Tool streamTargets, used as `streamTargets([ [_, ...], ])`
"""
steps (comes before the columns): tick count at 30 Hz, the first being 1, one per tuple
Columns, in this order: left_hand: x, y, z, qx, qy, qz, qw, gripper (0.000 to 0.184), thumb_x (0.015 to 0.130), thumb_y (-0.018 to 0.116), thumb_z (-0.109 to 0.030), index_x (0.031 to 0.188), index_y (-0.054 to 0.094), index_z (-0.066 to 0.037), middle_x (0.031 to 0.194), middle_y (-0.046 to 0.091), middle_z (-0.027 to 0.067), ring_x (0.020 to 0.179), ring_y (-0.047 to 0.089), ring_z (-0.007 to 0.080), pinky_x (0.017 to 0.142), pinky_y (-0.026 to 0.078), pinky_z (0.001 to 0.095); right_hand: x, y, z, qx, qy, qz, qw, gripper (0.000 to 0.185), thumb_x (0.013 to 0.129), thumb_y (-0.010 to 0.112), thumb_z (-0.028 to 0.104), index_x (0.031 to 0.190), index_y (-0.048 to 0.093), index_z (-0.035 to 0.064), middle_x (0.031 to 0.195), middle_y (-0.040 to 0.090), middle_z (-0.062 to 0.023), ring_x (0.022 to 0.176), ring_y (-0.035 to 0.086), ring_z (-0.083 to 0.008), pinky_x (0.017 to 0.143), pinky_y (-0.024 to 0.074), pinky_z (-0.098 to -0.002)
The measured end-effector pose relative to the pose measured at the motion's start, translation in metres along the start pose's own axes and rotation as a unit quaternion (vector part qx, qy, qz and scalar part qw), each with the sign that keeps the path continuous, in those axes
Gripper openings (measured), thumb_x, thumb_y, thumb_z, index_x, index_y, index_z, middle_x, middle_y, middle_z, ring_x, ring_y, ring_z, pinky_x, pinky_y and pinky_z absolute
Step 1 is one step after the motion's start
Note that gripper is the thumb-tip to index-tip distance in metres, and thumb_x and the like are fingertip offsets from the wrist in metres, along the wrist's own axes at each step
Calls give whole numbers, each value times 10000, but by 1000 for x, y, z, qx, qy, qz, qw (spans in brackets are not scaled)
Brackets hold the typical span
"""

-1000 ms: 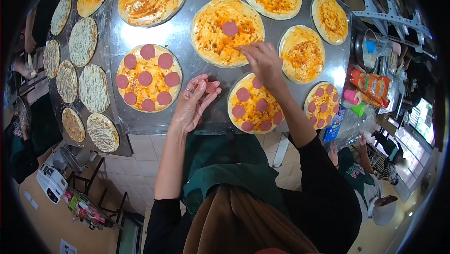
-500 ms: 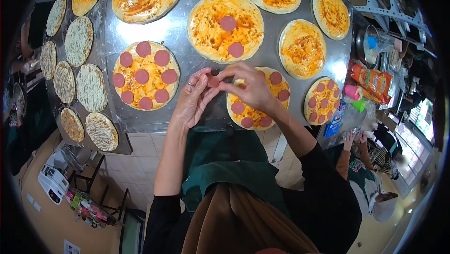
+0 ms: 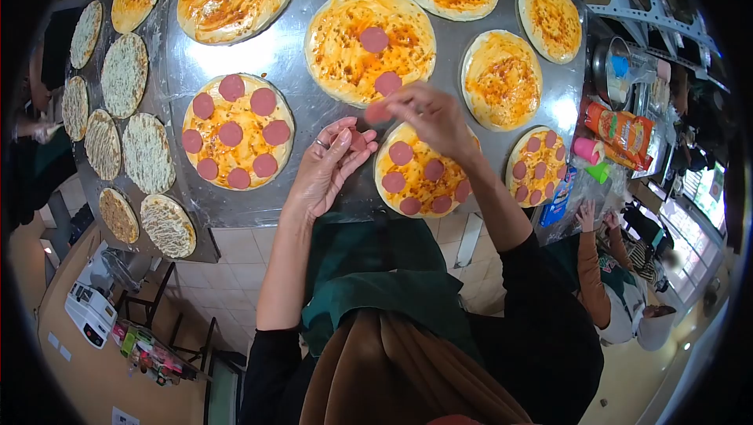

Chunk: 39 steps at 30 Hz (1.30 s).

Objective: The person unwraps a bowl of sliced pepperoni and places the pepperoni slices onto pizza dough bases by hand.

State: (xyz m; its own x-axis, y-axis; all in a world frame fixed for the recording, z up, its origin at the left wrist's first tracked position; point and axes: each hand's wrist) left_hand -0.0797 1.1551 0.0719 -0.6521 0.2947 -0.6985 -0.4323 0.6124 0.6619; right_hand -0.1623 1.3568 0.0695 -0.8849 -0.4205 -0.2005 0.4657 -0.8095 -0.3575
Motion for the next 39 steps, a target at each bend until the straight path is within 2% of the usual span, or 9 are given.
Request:
streamTargets([
  [3,-1,-2,1,2,0,-8,1000,315,946,547,-201,1205,494,-29,1121,593,181,1063,599,240,941,505,313,16,-22,-19,-142,-102,-124,977,151,817,659,83,965,687,87,836,646,-52,791,593,-198,667,487,-293],
  [5,-1,-3,0,2,2,-6,1000,317,947,544,-204,1206,493,-27,1139,588,194,1068,597,243,942,504,313,24,-30,-32,-278,-168,-189,927,200,792,663,53,987,681,99,859,643,-52,815,592,-206,666,498,-299],
  [11,-1,-1,-3,3,7,1,1000,344,950,538,-219,1231,484,-28,1171,579,195,1071,599,245,937,506,305,1,-27,-49,-388,-169,-129,897,401,716,682,9,1094,649,139,973,618,-55,891,578,-227,680,504,-309],
  [14,1,0,-4,10,10,6,1000,378,946,541,-252,1246,478,-31,1188,574,192,1072,599,237,934,506,294,-6,-23,-42,-377,-135,-132,907,342,764,670,2,1082,668,127,984,619,-55,896,590,-232,702,509,-314],
  [17,3,3,-3,17,11,8,1000,405,939,547,-280,1252,476,-34,1203,569,189,1074,599,229,931,508,284,-7,-17,-30,-324,-140,-148,924,376,725,682,-9,1080,645,111,955,613,-76,906,581,-232,710,506,-326],
  [20,4,6,-2,5,11,8,1000,374,949,541,-243,1248,476,-29,1175,581,168,1065,603,231,922,514,297,-11,2,-14,9,-59,-70,996,297,747,689,33,1035,654,99,937,612,-66,897,587,-225,729,494,-333],
  [26,7,12,-2,16,5,19,1000,379,945,550,-236,1249,480,-21,1108,595,109,1038,605,181,908,522,281,-14,16,25,-5,-48,60,997,162,795,696,160,927,658,74,908,634,-42,880,593,-203,758,470,-313],
  [29,7,12,-2,14,2,7,1000,380,941,558,-228,1248,486,-15,1095,591,91,1023,605,162,902,525,268,-11,10,22,43,2,74,996,149,807,690,173,909,669,65,898,642,-46,870,594,-205,781,465,-314],
  [39,11,8,2,2,2,22,1000,386,938,565,-211,1262,484,-18,1104,578,82,1016,608,165,905,527,268,-10,2,18,32,-38,84,995,139,822,663,135,934,698,61,912,650,-71,871,605,-223,784,471,-317],
])
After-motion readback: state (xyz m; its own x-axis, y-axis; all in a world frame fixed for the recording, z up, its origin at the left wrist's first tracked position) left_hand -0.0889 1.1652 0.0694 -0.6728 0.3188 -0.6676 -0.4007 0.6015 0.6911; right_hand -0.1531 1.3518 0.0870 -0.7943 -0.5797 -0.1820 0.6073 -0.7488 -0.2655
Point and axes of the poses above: each hand's wrist, its own x-axis towards the middle knuckle, its own y-axis out of the palm, z = x × y
